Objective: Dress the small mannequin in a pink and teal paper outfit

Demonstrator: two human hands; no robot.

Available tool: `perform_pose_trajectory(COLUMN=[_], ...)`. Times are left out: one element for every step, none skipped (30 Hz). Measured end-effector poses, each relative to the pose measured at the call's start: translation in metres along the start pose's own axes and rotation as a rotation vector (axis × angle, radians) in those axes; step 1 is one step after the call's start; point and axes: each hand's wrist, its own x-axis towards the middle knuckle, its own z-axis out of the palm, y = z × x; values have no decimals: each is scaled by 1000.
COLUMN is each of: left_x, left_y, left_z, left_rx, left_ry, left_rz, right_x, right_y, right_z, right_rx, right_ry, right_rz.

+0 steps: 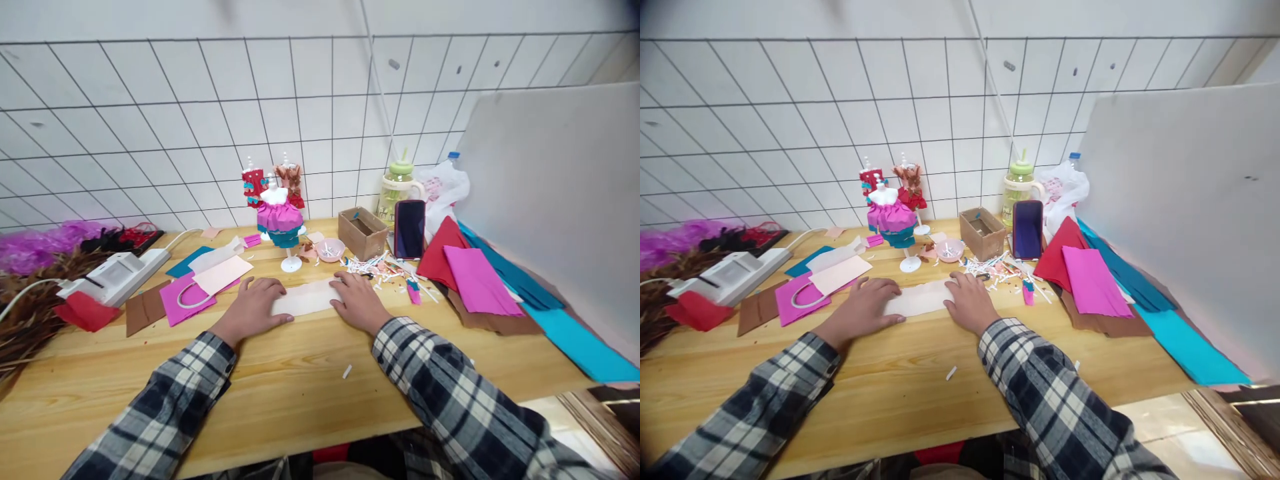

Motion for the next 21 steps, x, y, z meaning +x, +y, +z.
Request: perform_pose_trajectory(left_x=[0, -1, -2, -4, -5, -6, -7, -8, -9, -10, -11, -13, -16, -19, -23, -27, -31, -34, -37, -39, -40], left_y=[1, 2, 3, 4, 5, 6, 7, 8, 8, 8, 8, 7, 6, 4, 3, 2, 0, 0, -1, -1, 0], left_z=[4, 6, 8, 8, 8, 7, 6, 5, 4, 3, 2, 0, -2, -4, -7, -10, -13, -16, -18, -19, -20], left_rx=[1, -2, -7, -14, -19, -20, -14, -1, 19, 41, 63, 80, 90, 95, 94, 84, 68, 47, 24, 2, -17], left_ry=[13, 25, 35, 47, 64, 82, 100, 114, 120, 119, 114, 112, 112, 113, 109, 96, 71, 41, 11, -11, -23], left_rz=[8, 20, 32, 41, 45, 46, 46, 48, 55, 68, 84, 96, 104, 107, 109, 116, 132, 159, 188, 211, 222], right_x=[-1, -2, -2, -3, -4, -5, -6, -7, -9, -11, -13, -15, -17, -19, -21, -22, -23, -23, -24, -23, -23], right_y=[0, 0, 0, 0, 0, 1, 1, 2, 3, 3, 3, 3, 1, 0, -3, -6, -9, -11, -14, -16, -17], right_z=[1, 1, 1, 1, 0, -1, -3, -4, -6, -9, -12, -15, -19, -24, -28, -31, -34, -35, -36, -35, -34], right_rx=[7, 17, 32, 51, 70, 87, 104, 120, 135, 146, 152, 147, 132, 107, 79, 54, 34, 21, 13, 10, 9], right_ry=[1, 6, 12, 18, 23, 27, 29, 31, 36, 41, 40, 34, 22, 7, -9, -29, -53, -85, -122, -156, -184], right_rz=[-9, -11, -3, 11, 27, 41, 46, 42, 30, 10, -20, -61, -112, -167, -216, -255, -276, -283, -278, -263, -247])
